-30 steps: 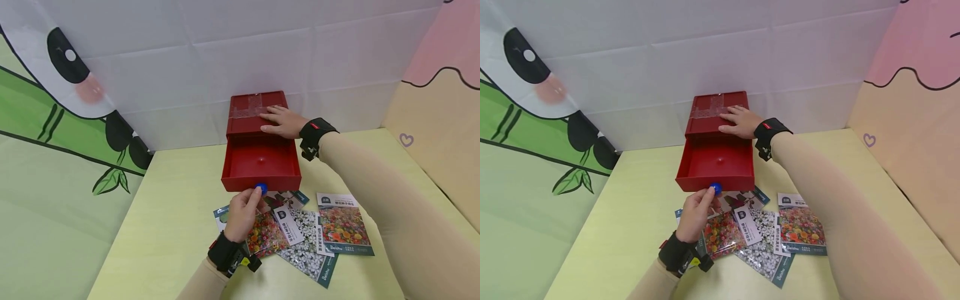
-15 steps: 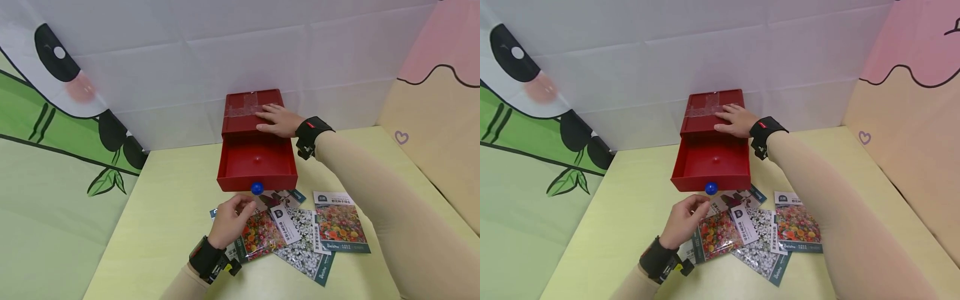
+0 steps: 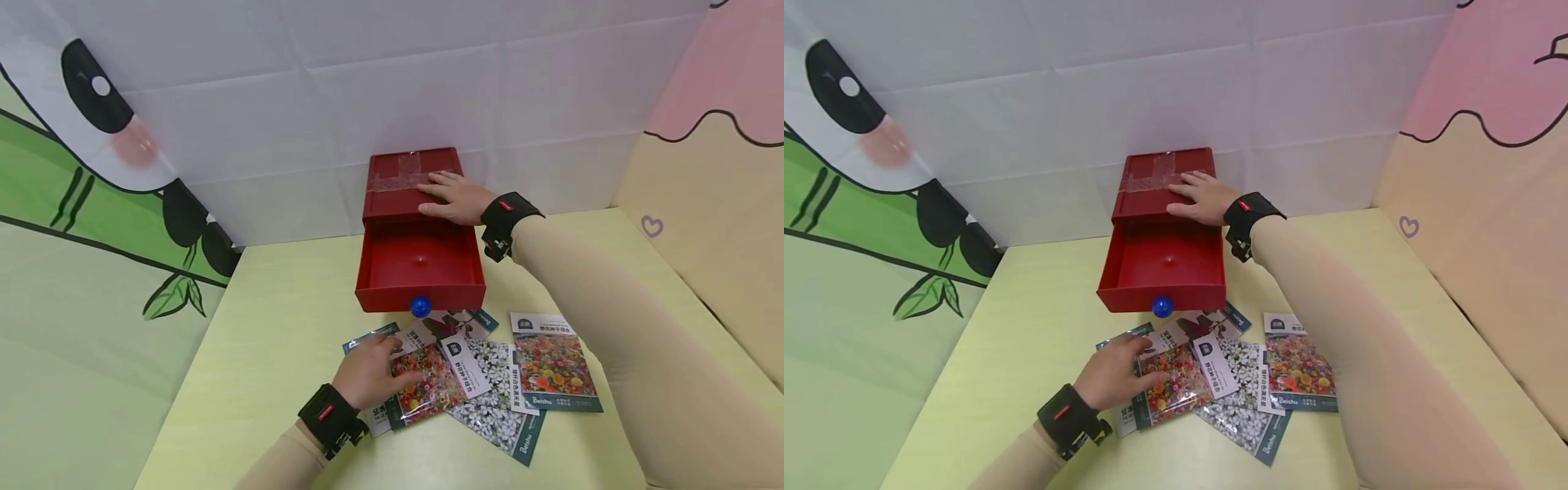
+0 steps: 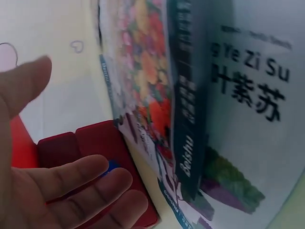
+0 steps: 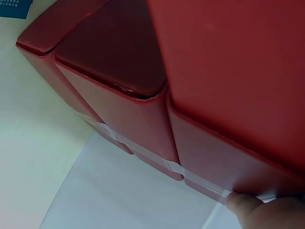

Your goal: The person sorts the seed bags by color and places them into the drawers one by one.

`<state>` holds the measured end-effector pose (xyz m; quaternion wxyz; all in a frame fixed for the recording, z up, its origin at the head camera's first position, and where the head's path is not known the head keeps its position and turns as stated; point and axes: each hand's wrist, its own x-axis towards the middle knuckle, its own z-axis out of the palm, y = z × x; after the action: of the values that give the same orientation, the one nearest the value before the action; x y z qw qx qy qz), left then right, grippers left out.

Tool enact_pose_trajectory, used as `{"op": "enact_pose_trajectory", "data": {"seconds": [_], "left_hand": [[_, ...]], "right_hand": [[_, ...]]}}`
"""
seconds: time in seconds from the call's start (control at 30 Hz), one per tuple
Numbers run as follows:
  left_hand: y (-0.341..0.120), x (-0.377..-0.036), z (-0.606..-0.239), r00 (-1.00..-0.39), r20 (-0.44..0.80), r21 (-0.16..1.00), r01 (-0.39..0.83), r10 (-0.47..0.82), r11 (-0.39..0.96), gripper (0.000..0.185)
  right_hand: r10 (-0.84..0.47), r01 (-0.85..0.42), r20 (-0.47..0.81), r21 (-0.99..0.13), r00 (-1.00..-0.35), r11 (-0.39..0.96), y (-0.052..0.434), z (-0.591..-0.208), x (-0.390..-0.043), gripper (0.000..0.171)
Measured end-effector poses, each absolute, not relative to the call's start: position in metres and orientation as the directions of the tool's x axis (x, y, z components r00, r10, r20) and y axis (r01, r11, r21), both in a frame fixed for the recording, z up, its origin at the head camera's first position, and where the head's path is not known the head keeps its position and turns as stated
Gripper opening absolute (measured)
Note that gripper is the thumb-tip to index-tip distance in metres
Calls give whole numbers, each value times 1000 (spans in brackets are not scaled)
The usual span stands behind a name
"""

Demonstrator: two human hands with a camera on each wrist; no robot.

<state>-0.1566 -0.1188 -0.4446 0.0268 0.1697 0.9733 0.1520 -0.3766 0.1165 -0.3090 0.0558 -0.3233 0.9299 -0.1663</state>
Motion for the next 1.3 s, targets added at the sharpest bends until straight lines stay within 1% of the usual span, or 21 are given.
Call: {"op": "enact_pose_trajectory", "data": {"seconds": [0.13, 0.27, 0.4, 0.57, 0.77, 1.1, 1.3], "left_hand": [[-119, -157, -452, -921, -9, 198, 380, 390, 903, 90], [-118, -155, -458, -895, -21, 131, 439, 445, 889, 103], [-115, -151, -462, -873, -52, 112, 477, 484, 872, 113], [-113, -149, -469, -862, -82, 89, 494, 501, 865, 119], [-112, -146, -471, -851, -52, 84, 518, 523, 851, 118], [-111, -144, -471, -841, 8, 150, 537, 542, 830, 109], [-111, -143, -471, -828, 41, 166, 558, 559, 813, 107]], "right_hand": [[-618, -581, 4, -346, -786, 736, 116, -310, -377, 67], [-615, -579, 7, -345, -788, 738, 117, -311, -378, 67], [-614, -579, 12, -345, -789, 739, 116, -311, -378, 67], [-611, -578, 15, -344, -792, 740, 115, -309, -377, 67], [-609, -578, 17, -339, -793, 743, 114, -309, -377, 67], [-610, -580, 17, -336, -792, 743, 114, -309, -378, 67], [-606, -575, 18, -340, -795, 744, 114, -310, -378, 67]]}}
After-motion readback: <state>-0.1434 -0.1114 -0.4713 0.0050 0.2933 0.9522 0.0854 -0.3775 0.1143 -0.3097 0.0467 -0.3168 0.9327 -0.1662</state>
